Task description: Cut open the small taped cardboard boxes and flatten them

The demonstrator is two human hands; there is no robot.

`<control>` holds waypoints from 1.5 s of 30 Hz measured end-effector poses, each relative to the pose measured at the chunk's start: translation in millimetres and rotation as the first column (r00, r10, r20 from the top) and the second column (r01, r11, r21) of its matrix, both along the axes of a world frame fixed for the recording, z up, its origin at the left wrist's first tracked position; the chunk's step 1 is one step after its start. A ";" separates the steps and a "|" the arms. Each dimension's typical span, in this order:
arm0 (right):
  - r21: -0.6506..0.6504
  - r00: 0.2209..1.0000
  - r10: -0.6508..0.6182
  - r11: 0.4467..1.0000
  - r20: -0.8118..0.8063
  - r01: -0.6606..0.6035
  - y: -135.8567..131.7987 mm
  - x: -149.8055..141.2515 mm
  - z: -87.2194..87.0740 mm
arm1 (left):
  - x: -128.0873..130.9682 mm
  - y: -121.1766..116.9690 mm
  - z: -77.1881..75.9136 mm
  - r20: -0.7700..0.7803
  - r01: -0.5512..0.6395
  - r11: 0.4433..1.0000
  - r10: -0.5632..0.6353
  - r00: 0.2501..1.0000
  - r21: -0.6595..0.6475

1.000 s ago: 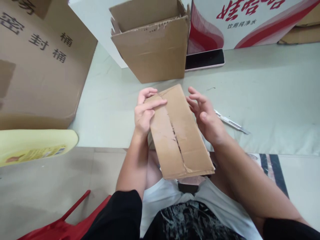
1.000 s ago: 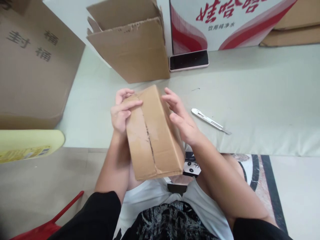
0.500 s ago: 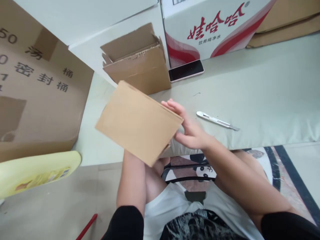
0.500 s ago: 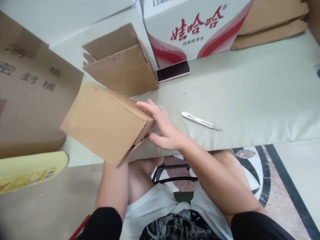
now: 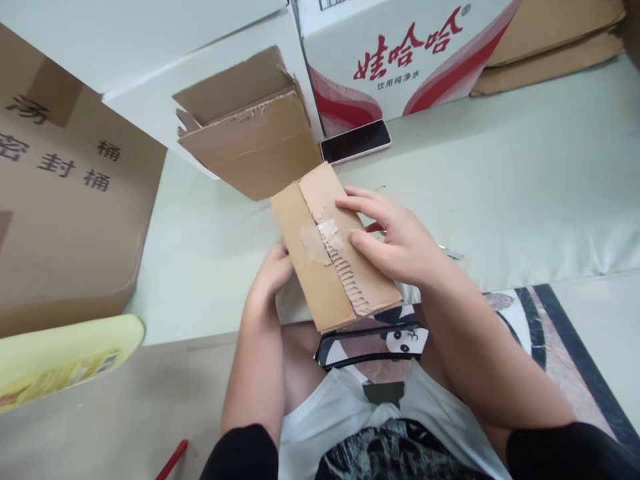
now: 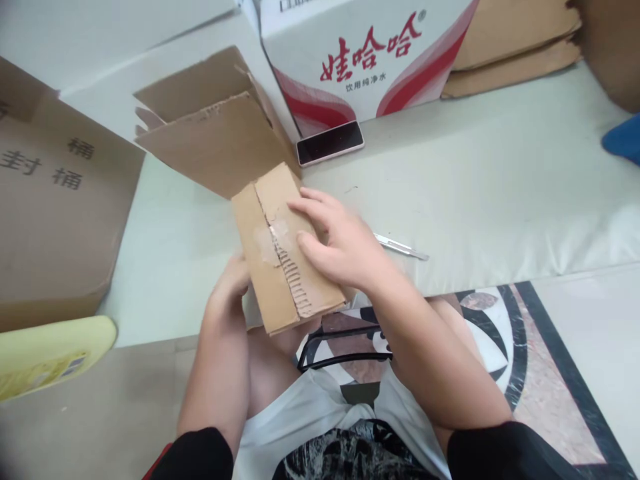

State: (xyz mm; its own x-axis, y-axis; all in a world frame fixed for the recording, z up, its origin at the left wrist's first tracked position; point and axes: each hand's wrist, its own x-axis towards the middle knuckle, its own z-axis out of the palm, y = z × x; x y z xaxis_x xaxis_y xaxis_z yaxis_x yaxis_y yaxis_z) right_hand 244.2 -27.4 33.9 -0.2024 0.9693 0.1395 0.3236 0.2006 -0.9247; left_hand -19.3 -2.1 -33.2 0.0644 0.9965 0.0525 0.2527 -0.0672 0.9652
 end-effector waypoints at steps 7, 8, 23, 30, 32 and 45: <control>-0.064 0.978 0.136 0.987 -0.159 -0.147 7.0 2.9 -16.3 | 19.9 -5.6 6.7 -0.084 -0.001 0.847 0.054 0.995 0.532; -0.079 0.970 0.134 0.985 -0.202 -0.152 9.3 6.3 -20.1 | 23.3 -5.8 8.0 -0.142 0.052 0.828 0.034 0.989 0.559; -0.286 0.621 0.032 0.905 0.783 0.315 7.5 58.6 -37.5 | 42.7 -7.0 6.0 -0.026 -0.076 0.848 0.105 0.994 0.524; 0.059 0.791 -0.590 0.794 -0.165 0.605 -0.5 40.9 18.3 | 52.0 -13.7 4.2 -0.028 -0.109 0.847 0.144 0.989 0.520; 0.092 0.742 -0.571 0.768 -0.351 0.634 -10.7 28.4 34.8 | 56.7 -16.9 3.8 -0.036 -0.101 0.838 0.142 0.989 0.536; -0.023 0.956 -0.246 0.969 -0.158 0.246 -41.1 -6.4 37.7 | 64.9 -24.3 6.8 -0.140 -0.044 0.804 0.157 0.978 0.593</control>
State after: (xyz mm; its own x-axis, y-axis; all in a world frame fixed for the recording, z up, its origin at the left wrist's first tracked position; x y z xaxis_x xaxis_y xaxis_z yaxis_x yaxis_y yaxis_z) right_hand 237.7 -68.5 71.7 0.0670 0.9868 0.1474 0.2120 0.1303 -0.9686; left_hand 45.7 -26.5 -26.3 0.0298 0.7811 0.6237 0.4483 -0.5681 0.6901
